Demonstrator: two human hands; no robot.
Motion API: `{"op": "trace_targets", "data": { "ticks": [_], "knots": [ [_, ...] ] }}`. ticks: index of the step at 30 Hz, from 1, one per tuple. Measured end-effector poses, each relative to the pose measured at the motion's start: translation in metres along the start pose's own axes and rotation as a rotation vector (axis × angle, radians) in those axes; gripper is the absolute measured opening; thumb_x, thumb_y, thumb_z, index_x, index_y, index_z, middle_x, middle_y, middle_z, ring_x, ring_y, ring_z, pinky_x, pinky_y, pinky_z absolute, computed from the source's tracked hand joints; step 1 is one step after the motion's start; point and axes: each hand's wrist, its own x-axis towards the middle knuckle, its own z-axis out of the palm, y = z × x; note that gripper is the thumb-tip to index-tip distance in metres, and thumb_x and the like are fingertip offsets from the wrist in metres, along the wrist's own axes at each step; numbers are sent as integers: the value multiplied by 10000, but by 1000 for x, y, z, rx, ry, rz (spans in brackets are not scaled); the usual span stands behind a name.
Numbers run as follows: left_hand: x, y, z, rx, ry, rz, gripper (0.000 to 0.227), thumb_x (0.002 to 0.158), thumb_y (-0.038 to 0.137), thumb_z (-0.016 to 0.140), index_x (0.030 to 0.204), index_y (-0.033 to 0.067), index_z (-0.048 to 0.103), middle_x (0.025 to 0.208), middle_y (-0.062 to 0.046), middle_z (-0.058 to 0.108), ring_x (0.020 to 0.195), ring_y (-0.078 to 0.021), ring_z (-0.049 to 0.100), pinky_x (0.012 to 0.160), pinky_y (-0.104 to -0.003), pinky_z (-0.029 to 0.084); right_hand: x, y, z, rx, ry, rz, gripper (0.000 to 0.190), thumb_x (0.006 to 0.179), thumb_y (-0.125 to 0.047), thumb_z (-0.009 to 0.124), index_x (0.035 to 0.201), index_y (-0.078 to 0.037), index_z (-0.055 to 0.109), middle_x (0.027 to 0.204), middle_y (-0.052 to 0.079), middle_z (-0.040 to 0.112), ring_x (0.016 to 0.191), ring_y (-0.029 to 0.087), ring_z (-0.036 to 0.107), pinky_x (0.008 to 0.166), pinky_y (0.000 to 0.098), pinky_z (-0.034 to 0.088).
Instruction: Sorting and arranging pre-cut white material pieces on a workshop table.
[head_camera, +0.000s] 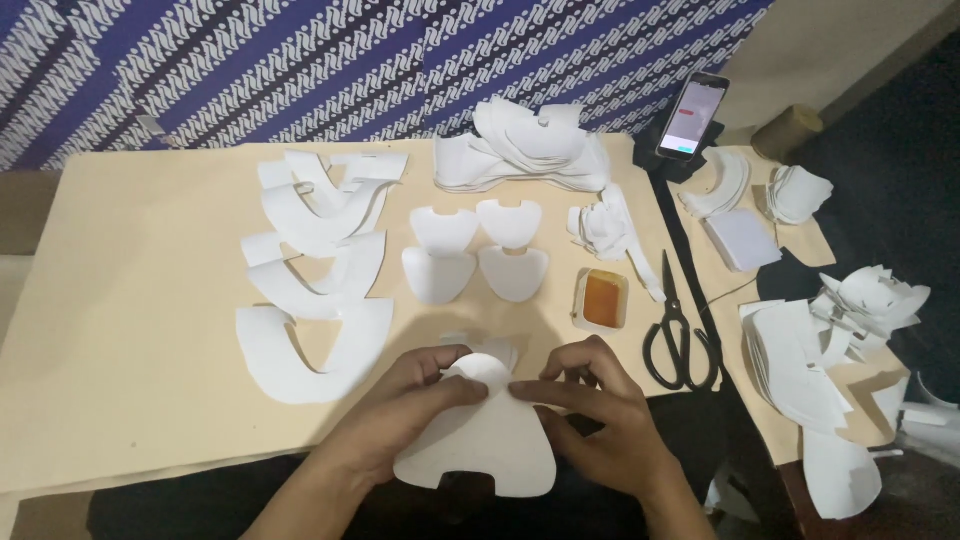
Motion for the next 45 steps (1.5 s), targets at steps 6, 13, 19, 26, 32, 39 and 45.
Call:
{"op": "trace_targets", "data": {
  "ticks": [6, 13, 19, 26, 32, 39, 45],
  "knots": [
    [4, -1, -2, -5, 62, -4, 276, 831, 49, 651, 1093, 3, 725, 900, -178, 755, 725, -280, 678, 624, -366, 497, 0, -5, -2, -137, 50, -85, 276, 900, -46, 744, 1141, -177, 774, 1027, 25, 585, 885, 174, 587, 702, 285, 511],
    [5, -3, -7, -30, 91, 32, 221, 858, 80, 652, 1050, 1, 728, 856, -167, 717, 740, -279, 656, 621, -362, 475, -11, -2, -1, -290, 74, -158, 235, 905, -153, 767, 1135, -202, 762, 988, 32, 604, 806, 187, 558, 622, 277, 467],
    [7, -9, -10, -111, 106, 148, 71, 867, 67, 682, 908, 9, 693, 773, -135, 717, 665, -258, 675, 612, -364, 509, -17, -3, -1, -375, 82, -164, 295, 857, -95, 785, 1130, -201, 750, 973, 49, 598, 771, 185, 546, 585, 276, 488],
    [9, -22, -24, -160, 128, 143, 136, 849, 34, 662, 982, 11, 671, 805, -158, 712, 686, -275, 662, 618, -350, 477, -19, 4, -5, -480, 117, -218, 246, 861, -170, 832, 1088, -179, 735, 1000, 67, 613, 788, 201, 565, 656, 330, 482],
    [-5, -2, -45, 340, -409, 146, 354, 800, 93, 766, 1144, 35, 710, 1072, -83, 764, 986, -182, 703, 808, -289, 532, -9, 0, -5, -339, 90, -226, 176, 886, -87, 784, 1029, -186, 755, 1026, 57, 585, 846, 218, 556, 695, 326, 491],
    [-11, 7, -11, 553, -353, 77, 170, 877, 146, 818, 992, 21, 824, 768, 78, 625, 711, -36, 533, 617, -197, 390, -9, -1, 0, -319, 35, -186, 250, 905, -88, 770, 1083, -264, 767, 1071, 17, 562, 911, 211, 556, 749, 326, 495],
    [-8, -15, -11, 124, -191, 9, 259, 836, 1, 781, 1085, -67, 794, 1035, -142, 824, 802, -199, 742, 700, -293, 597, -21, 8, 3, -546, 15, -229, 372, 871, -231, 862, 1216, -269, 730, 1088, 48, 575, 902, 200, 579, 754, 361, 446]
  ]
}}
